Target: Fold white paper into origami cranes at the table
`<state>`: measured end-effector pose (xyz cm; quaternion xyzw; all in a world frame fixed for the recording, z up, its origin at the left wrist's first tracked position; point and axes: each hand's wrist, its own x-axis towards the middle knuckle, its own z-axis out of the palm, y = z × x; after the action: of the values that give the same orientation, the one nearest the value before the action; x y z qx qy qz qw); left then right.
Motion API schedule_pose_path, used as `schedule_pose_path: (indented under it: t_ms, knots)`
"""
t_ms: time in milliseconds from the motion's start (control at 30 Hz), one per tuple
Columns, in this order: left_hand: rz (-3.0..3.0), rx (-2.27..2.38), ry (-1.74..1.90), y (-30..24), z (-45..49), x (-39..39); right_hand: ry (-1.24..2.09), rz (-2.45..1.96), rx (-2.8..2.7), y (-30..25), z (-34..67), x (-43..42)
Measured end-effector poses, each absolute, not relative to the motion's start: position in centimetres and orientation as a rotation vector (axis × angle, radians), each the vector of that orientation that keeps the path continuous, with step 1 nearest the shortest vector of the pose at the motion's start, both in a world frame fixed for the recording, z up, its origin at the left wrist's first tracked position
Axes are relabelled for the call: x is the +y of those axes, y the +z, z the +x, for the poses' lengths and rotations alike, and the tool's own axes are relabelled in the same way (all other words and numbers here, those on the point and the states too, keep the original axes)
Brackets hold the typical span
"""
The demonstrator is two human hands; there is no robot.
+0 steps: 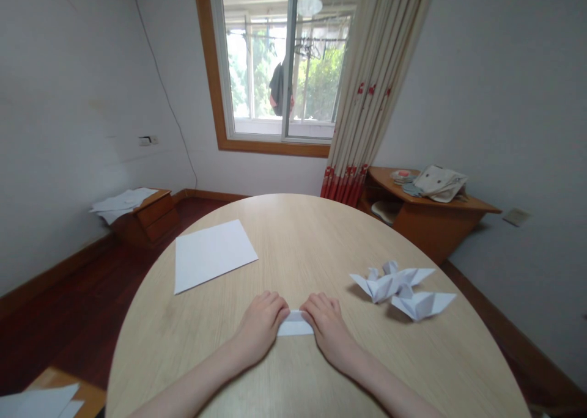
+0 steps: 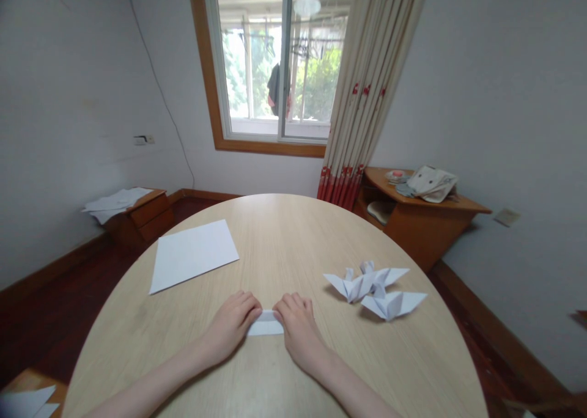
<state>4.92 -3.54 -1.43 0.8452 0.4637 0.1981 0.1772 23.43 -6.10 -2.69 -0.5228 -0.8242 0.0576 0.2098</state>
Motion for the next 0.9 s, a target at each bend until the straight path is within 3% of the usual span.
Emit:
schedule_pose_path:
  t_ms: [233, 667, 900]
  knots:
    - [2.340, 1.432, 0.508, -1.0, 4.7, -3.4, 0.220, -1.490, -2.146, -2.9, 23.6, -5.7]
    - [2.416, 1.590, 0.278, 0.2, 3.9, -3.2, -0.198, -1.692, -2.239, -3.4, 24.2, -5.2]
    - [2.384, 1.636, 0.224, 0.9, 3.5, -3.0, -0.239, -1.716, -2.271, -3.1, 24.2, -5.4]
